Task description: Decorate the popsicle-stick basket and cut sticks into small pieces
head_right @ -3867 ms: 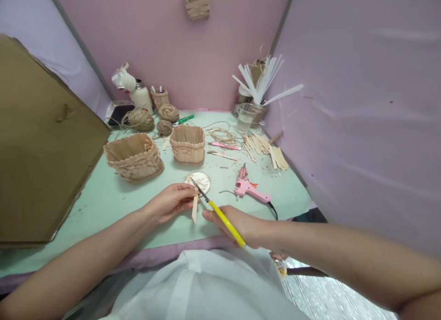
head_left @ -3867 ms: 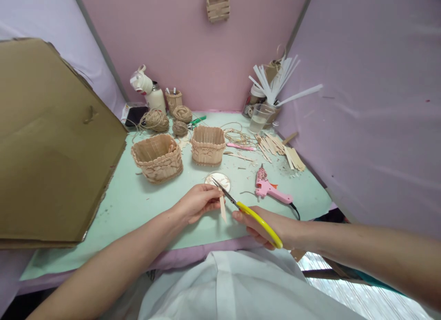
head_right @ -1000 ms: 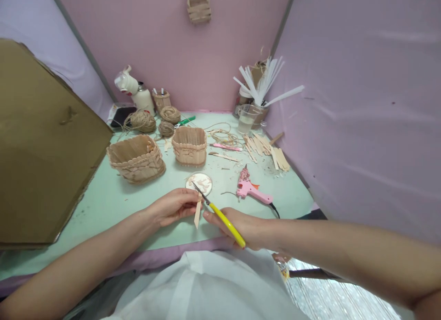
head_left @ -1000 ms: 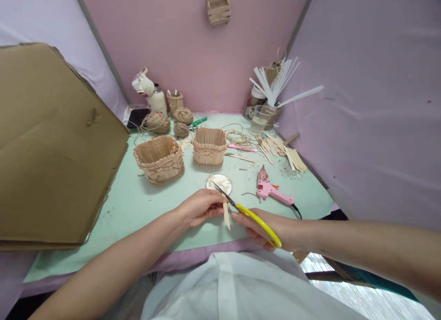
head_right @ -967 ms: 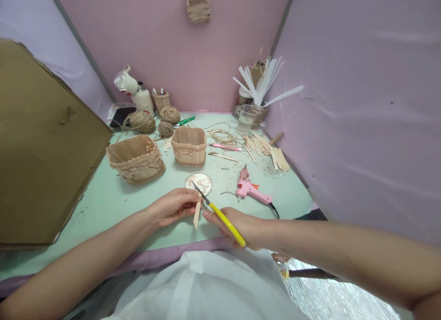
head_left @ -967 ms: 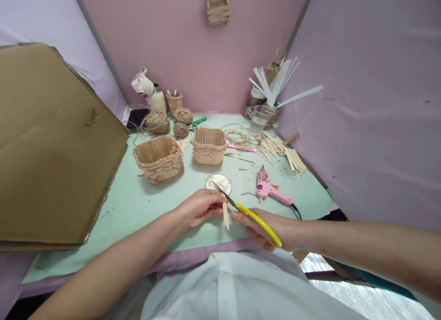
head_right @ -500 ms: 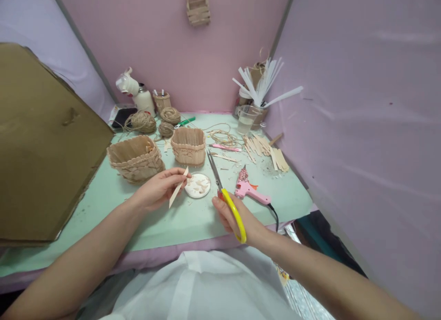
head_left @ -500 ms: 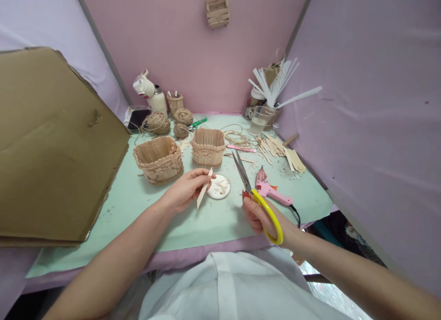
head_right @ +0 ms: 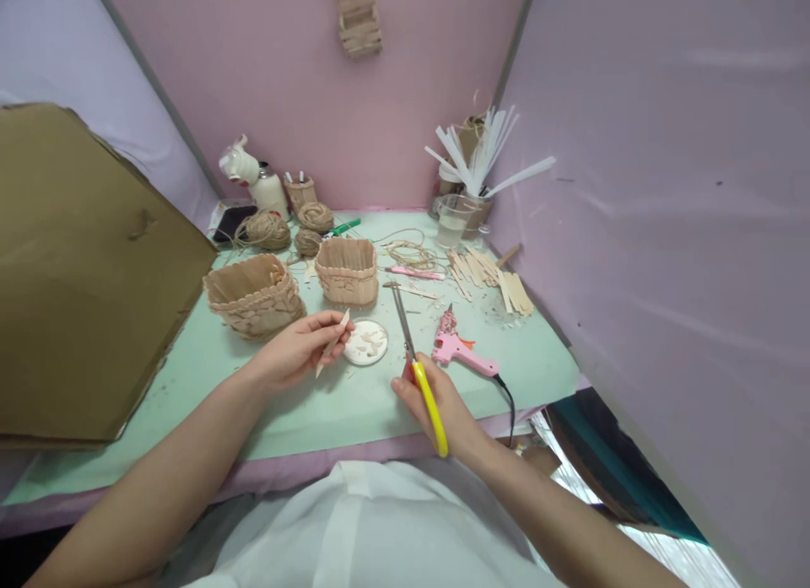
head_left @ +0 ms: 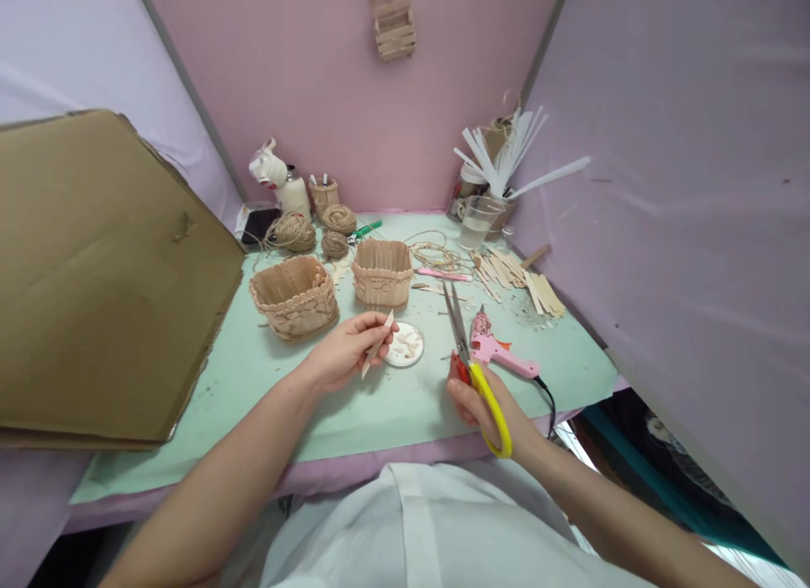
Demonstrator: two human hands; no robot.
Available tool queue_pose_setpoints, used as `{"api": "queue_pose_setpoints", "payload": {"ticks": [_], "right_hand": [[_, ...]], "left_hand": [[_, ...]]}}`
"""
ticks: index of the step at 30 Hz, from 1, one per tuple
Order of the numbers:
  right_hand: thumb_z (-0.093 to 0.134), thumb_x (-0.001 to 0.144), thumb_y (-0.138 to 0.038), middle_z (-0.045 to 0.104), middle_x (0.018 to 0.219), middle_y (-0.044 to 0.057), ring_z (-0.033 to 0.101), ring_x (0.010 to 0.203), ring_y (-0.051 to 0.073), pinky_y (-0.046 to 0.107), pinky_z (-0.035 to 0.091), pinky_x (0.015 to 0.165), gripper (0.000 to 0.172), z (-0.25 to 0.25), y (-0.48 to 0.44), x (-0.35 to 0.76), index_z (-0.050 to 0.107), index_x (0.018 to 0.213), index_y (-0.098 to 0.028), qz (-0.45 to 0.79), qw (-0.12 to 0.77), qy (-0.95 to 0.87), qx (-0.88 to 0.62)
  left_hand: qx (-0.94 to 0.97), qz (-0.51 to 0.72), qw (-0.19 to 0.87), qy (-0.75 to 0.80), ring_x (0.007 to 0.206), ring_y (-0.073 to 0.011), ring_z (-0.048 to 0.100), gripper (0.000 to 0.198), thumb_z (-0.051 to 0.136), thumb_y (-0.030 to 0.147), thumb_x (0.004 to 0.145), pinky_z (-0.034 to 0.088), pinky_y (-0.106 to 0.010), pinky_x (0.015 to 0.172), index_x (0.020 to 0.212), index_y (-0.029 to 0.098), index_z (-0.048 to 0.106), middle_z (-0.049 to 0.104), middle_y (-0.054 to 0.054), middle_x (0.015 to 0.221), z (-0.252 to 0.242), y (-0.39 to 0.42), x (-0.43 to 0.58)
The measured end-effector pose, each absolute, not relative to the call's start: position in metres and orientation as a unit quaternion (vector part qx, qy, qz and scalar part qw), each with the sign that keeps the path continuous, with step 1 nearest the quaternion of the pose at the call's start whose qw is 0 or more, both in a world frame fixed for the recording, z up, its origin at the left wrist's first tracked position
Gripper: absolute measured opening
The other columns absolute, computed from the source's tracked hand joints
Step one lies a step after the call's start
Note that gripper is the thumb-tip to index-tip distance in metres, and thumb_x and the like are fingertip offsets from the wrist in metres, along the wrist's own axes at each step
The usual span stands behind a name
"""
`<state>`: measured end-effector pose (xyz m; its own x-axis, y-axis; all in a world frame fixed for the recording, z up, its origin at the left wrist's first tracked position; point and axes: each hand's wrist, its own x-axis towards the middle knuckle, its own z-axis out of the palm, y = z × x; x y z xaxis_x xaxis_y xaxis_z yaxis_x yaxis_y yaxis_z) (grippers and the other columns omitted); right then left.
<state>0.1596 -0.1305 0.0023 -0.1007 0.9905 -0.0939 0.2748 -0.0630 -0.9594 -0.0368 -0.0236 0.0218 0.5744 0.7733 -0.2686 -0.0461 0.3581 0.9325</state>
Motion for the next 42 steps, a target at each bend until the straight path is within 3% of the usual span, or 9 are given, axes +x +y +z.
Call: {"api": "queue_pose_setpoints", "payload": {"ticks": [5,12,23,42], "right_hand": [[0.043,0.086,-0.045,0.040,0.064,-0.004,0.035,0.055,0.010,0.024,0.028,0.051,0.030,0.000,-0.134,0.158,0.038,0.071,-0.020,0.499,0.391,-0.586,-0.504],[0.034,0.089,-0.046,0.041,0.072,-0.002,0.037,0.065,0.013,0.027,0.033,0.060,0.030,0.007,-0.135,0.157,0.037,0.074,-0.021,0.421,0.360,-0.635,-0.539],[0.039,0.088,-0.042,0.044,0.072,-0.002,0.040,0.062,0.013,0.026,0.032,0.058,0.023,0.009,-0.139,0.150,0.038,0.078,-0.021,0.318,0.259,-0.696,-0.590],[0.035,0.088,-0.045,0.044,0.067,-0.003,0.037,0.058,0.013,0.026,0.030,0.054,0.028,0.014,-0.137,0.134,0.034,0.073,-0.022,0.339,0.243,-0.674,-0.610]], "left_hand": [[0.454,0.273,0.763,0.371,0.059,-0.0056,0.046,0.025,0.067,0.030,0.071,0.041,-0.015,0.050,0.088,0.013,0.060,0.049,0.001,0.067,0.020,-0.022,-0.040],[0.482,0.283,0.751,0.351,0.060,-0.0056,0.049,0.026,0.067,0.030,0.072,0.043,-0.017,0.054,0.093,0.016,0.060,0.052,0.001,0.072,0.017,-0.026,-0.039],[0.518,0.287,0.753,0.286,0.064,-0.0091,0.053,0.018,0.066,0.028,0.072,0.046,-0.020,0.052,0.085,0.016,0.061,0.056,0.001,0.074,0.022,-0.036,-0.038],[0.540,0.334,0.711,0.301,0.058,-0.0091,0.055,0.028,0.066,0.039,0.071,0.053,-0.026,0.058,0.080,0.015,0.055,0.055,0.002,0.064,0.021,-0.050,-0.030]]}}
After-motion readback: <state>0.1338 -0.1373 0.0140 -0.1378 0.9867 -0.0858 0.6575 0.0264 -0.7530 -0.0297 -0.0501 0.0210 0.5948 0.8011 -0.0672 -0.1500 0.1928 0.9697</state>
